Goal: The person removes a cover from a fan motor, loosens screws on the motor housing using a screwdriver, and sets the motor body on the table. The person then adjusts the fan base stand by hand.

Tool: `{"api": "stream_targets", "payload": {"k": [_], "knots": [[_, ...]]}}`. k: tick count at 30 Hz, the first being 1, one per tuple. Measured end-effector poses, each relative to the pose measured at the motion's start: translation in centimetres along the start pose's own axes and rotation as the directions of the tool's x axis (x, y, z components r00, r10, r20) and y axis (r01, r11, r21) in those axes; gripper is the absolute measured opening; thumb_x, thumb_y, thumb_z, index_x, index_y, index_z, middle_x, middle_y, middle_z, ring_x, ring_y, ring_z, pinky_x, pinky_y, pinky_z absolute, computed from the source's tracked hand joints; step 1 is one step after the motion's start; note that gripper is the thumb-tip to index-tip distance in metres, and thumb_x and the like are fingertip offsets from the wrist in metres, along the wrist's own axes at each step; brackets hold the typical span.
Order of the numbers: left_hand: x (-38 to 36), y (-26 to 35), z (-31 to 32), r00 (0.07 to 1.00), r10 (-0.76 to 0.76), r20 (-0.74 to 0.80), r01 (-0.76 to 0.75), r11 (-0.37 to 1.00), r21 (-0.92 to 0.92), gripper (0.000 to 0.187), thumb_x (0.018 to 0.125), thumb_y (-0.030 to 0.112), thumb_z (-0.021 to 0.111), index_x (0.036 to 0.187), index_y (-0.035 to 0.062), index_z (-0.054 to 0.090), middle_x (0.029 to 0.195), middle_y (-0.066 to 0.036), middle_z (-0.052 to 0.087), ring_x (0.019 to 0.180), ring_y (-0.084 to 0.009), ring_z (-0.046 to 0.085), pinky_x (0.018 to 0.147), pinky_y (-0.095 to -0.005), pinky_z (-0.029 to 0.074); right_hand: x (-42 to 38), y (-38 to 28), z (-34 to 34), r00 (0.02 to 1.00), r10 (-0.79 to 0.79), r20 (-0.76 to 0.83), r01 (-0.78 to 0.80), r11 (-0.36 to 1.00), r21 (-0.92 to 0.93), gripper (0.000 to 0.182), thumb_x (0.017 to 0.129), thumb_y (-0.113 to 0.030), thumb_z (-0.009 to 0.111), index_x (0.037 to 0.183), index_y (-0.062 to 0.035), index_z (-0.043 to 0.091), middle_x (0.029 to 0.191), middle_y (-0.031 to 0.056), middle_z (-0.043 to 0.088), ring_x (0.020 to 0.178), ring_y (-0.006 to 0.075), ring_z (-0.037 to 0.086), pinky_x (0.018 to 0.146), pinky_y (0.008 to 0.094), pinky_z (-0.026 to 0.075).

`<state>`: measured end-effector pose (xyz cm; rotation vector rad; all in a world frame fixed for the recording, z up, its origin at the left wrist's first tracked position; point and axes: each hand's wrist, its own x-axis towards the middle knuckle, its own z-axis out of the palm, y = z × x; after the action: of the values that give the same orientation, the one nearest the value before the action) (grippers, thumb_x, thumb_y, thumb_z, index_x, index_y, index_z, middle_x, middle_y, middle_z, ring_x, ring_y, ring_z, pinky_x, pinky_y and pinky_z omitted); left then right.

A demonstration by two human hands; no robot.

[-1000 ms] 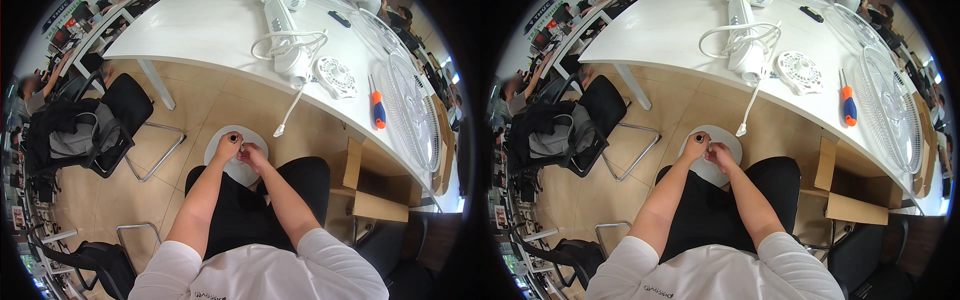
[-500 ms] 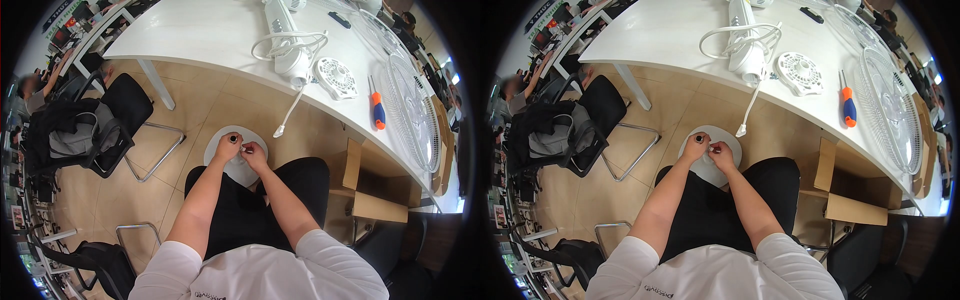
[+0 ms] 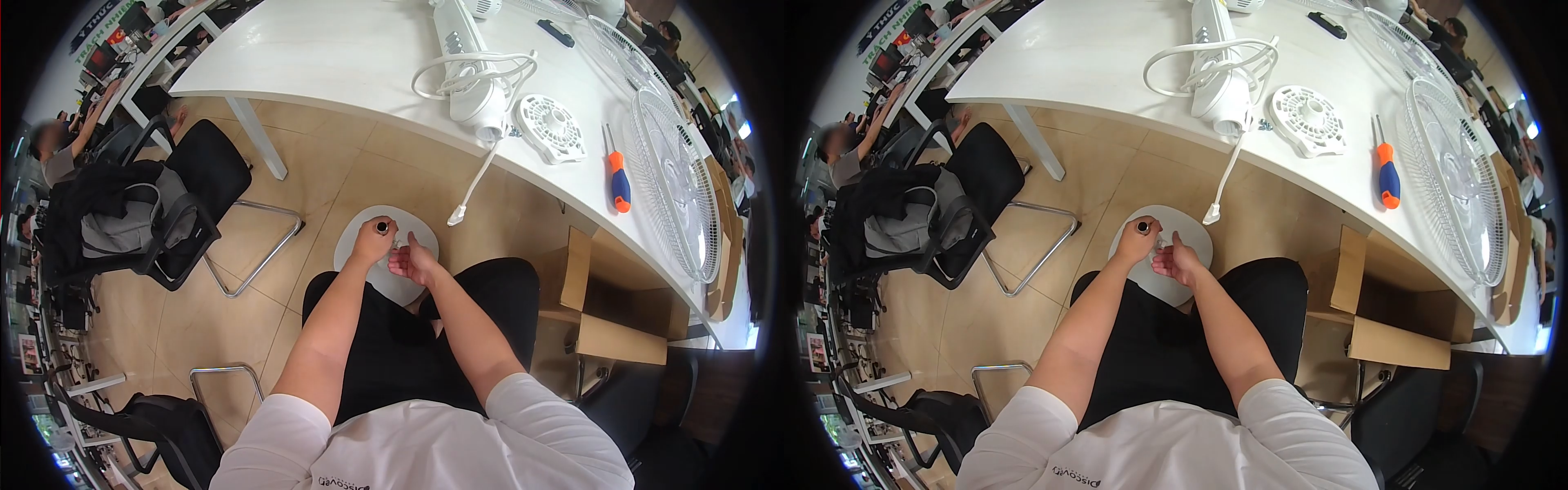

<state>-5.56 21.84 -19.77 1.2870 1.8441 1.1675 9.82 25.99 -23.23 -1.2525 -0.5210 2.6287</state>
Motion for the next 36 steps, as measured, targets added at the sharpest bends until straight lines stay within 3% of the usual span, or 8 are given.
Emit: {"api": "stream_targets", "payload": {"k": [8, 13, 14, 16, 17, 19, 22, 36], "knots": [[-0.1, 0.2, -0.2, 0.998, -0.062, 0.027, 0.063, 0.998, -0.004, 0.022, 0.092, 0.021, 0.061, 0.090, 0.0011, 0.070, 0.082, -0.019, 0.069, 0.077, -0.0352, 0.067, 0.071, -0.0400, 0.053, -1.2, 0.8, 1.6, 0.920, -0.386, -0.061, 0.356, 0.893, -0.275, 0.026, 0.099, -0.019, 0.067, 0.109, 0.0017, 0.055, 0.095, 0.0108, 0.063, 0.084, 0.0205, 0.068, 0.078, 0.0354, 0.060], [-0.1, 0.1, -0.1, 0.999, -0.046, 0.008, 0.046, 0.999, 0.019, 0.022, 0.091, 0.021, 0.061, 0.090, 0.0013, 0.070, 0.083, -0.019, 0.069, 0.077, -0.0355, 0.068, 0.071, -0.0408, 0.053, 0.0, 1.7, 0.8, 0.700, -0.703, 0.127, 0.482, 0.333, -0.811, 0.030, 0.089, -0.002, 0.069, 0.115, -0.0017, 0.054, 0.105, 0.0111, 0.062, 0.086, 0.0214, 0.068, 0.080, 0.0351, 0.060], [0.0, 0.1, -0.1, 0.999, -0.045, 0.008, 0.045, 0.999, 0.020, 0.022, 0.091, 0.021, 0.061, 0.090, 0.0013, 0.070, 0.083, -0.019, 0.069, 0.077, -0.0355, 0.068, 0.071, -0.0408, 0.053, 0.3, 1.8, 0.8, 0.699, -0.704, 0.128, 0.483, 0.333, -0.810, 0.030, 0.089, -0.002, 0.069, 0.115, -0.0017, 0.054, 0.105, 0.0111, 0.062, 0.086, 0.0214, 0.068, 0.080, 0.0351, 0.060], [0.0, -0.2, 0.0, 0.998, -0.055, 0.004, 0.055, 0.998, 0.017, 0.022, 0.091, 0.021, 0.062, 0.090, 0.0013, 0.070, 0.083, -0.020, 0.069, 0.078, -0.0361, 0.068, 0.071, -0.0409, 0.053, 0.9, 1.9, 0.6, 0.821, -0.571, 0.019, 0.543, 0.769, -0.338, 0.027, 0.094, -0.012, 0.066, 0.117, -0.0009, 0.055, 0.103, 0.0118, 0.063, 0.084, 0.0249, 0.068, 0.080, 0.0370, 0.060], [0.1, -0.3, 0.1, 0.999, -0.054, 0.003, 0.054, 0.998, 0.017, 0.022, 0.091, 0.021, 0.062, 0.090, 0.0013, 0.070, 0.083, -0.020, 0.069, 0.078, -0.0361, 0.068, 0.071, -0.0409, 0.053, 1.0, 1.8, 0.3, 0.820, -0.572, 0.019, 0.543, 0.768, -0.338, 0.027, 0.094, -0.012, 0.066, 0.117, -0.0009, 0.055, 0.103, 0.0118, 0.063, 0.084, 0.0249, 0.068, 0.080, 0.0370, 0.060], [0.2, -0.6, 0.2, 0.999, -0.051, 0.005, 0.051, 0.998, 0.026, 0.022, 0.091, 0.022, 0.062, 0.090, 0.0013, 0.071, 0.084, -0.020, 0.069, 0.078, -0.0366, 0.068, 0.071, -0.0408, 0.053, -1.2, 0.4, 1.6, 0.941, -0.294, -0.169, 0.292, 0.956, -0.036, 0.033, 0.101, -0.028, 0.059, 0.116, 0.0011, 0.055, 0.100, 0.0125, 0.064, 0.083, 0.0260, 0.068, 0.080, 0.0374, 0.060], [0.1, -0.5, 0.2, 1.000, -0.018, 0.003, 0.018, 1.000, 0.010, 0.023, 0.092, 0.022, 0.062, 0.091, 0.0015, 0.071, 0.084, -0.020, 0.069, 0.078, -0.0369, 0.068, 0.071, -0.0408, 0.053, -1.8, -0.3, 1.8, 0.990, 0.010, -0.142, -0.018, 0.998, -0.052, 0.048, 0.106, -0.042, 0.051, 0.121, 0.0043, 0.051, 0.099, 0.0127, 0.064, 0.082, 0.0244, 0.068, 0.078, 0.0373, 0.060], [0.0, -0.4, 0.1, 0.999, -0.037, 0.000, 0.037, 0.999, 0.005, 0.022, 0.092, 0.021, 0.062, 0.088, 0.0005, 0.069, 0.078, -0.019, 0.067, 0.071, -0.0329, 0.066, 0.067, -0.0403, 0.052, -1.0, 0.7, 1.0, 0.937, -0.349, -0.004, 0.345, 0.927, -0.150, 0.038, 0.097, -0.008, 0.066, 0.128, 0.0022, 0.046, 0.100, 0.0125, 0.064, 0.081, 0.0207, 0.067, 0.073, 0.0325, 0.059]]}}
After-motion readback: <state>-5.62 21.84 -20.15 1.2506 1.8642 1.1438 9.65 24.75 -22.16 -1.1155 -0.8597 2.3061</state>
